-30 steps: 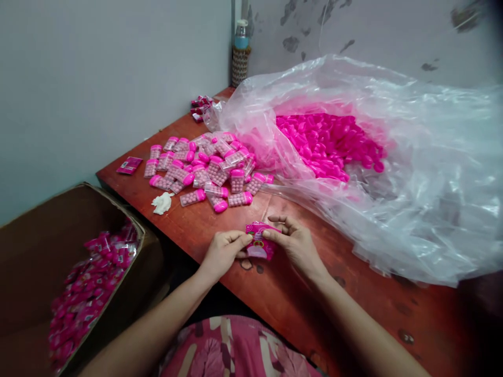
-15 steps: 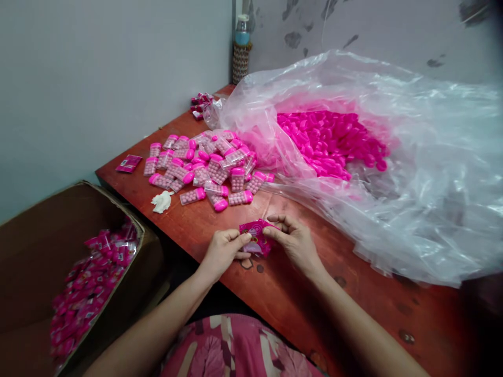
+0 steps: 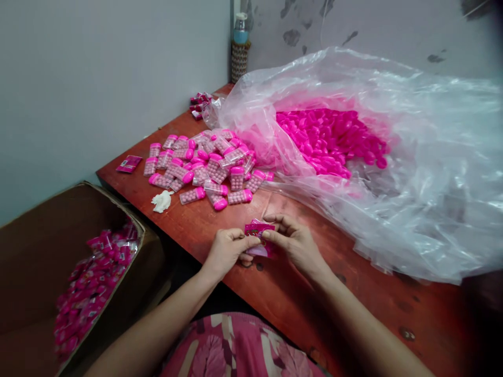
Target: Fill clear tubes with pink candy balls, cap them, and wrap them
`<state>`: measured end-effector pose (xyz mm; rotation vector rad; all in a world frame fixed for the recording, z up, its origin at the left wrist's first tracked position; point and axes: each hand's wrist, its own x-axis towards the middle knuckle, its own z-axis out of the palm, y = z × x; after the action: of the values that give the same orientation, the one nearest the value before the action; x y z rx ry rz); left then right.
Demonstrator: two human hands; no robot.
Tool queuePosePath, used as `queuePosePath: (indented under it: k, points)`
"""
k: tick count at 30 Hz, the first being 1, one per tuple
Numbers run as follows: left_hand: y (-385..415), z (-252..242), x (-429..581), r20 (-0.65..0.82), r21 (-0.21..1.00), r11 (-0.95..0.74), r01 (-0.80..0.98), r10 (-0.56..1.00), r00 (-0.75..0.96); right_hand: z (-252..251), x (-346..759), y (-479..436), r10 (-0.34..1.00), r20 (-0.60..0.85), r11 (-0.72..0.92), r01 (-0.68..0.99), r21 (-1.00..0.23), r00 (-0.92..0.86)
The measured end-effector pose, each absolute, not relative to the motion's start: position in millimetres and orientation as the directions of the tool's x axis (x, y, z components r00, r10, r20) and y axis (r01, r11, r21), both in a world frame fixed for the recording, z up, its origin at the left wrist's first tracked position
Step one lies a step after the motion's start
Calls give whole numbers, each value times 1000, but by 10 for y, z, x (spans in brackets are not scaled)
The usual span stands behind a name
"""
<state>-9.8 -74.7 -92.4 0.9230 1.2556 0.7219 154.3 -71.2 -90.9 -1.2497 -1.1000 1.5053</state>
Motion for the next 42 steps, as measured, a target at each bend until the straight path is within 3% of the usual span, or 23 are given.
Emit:
queuePosePath:
  k: [3,5,7,8,10,13,15,17,20,22,25,28,30,34,38,40,42]
  points:
    - [-1026,-852,-388,-255,925,228,304,966,50,-943,1586,-705,974,-225,-223,-49,-974,28]
    - [-1311,-922,-711,-85,849,49,527,995,45,-973,1635,-690,971,-228,-227,-18,-974,70]
    - [-1573,-1140,-1040,-24,760,-58,648,993,117,-1008,1669,-669,962,-266,-266,-14,-964,54]
    - [-1665,-1296,-1177,-34,711,-54,701,993,111,-1028,1676,-657,959,-282,-281,-16,-960,42]
    - [-1741,-1644,-1359,-48,617,77,783,997,-60,-1081,1670,-631,966,-255,-256,36,-966,35]
    - [-1669,-2049,-1439,-248,517,324,792,943,-223,-1172,1641,-598,997,-81,-80,316,-945,11]
    - [-1633,-2152,-1467,-359,497,375,782,910,-208,-1220,1626,-587,997,58,75,575,-815,-47]
    - [-1700,-2135,-1543,-390,499,332,800,911,-135,-1247,1616,-588,977,169,208,771,-602,-131]
    - [-1973,-2001,-1731,-391,438,231,869,919,-48,-1245,1606,-608,934,251,331,880,-340,-254]
    - [-2158,-1911,-1833,-405,387,168,907,914,4,-1223,1606,-627,920,269,360,888,-286,-286]
    - [-2256,-1879,-1847,-306,425,55,903,948,87,-1171,1632,-656,926,297,331,878,-346,-232]
    - [-2113,-2001,-1736,-230,495,209,843,968,-105,-1102,1693,-682,941,326,264,793,-549,-87]
    - [-1978,-2104,-1688,-334,540,385,748,914,-229,-1056,1738,-688,965,260,196,659,-726,-1]
    - [-1863,-2088,-1775,-483,602,459,653,861,-160,-1029,1798,-647,999,-9,-29,398,-917,53]
    - [-1848,-1601,-1740,-434,600,319,733,900,-36,-1080,1809,-563,987,-152,-161,359,-919,53]
    - [-1761,-1273,-1520,-314,667,174,724,947,62,-1087,1802,-537,983,-171,-181,343,-922,61]
    - [-1593,-1007,-1188,-106,717,15,697,990,87,-1072,1789,-531,980,-194,-196,290,-937,38]
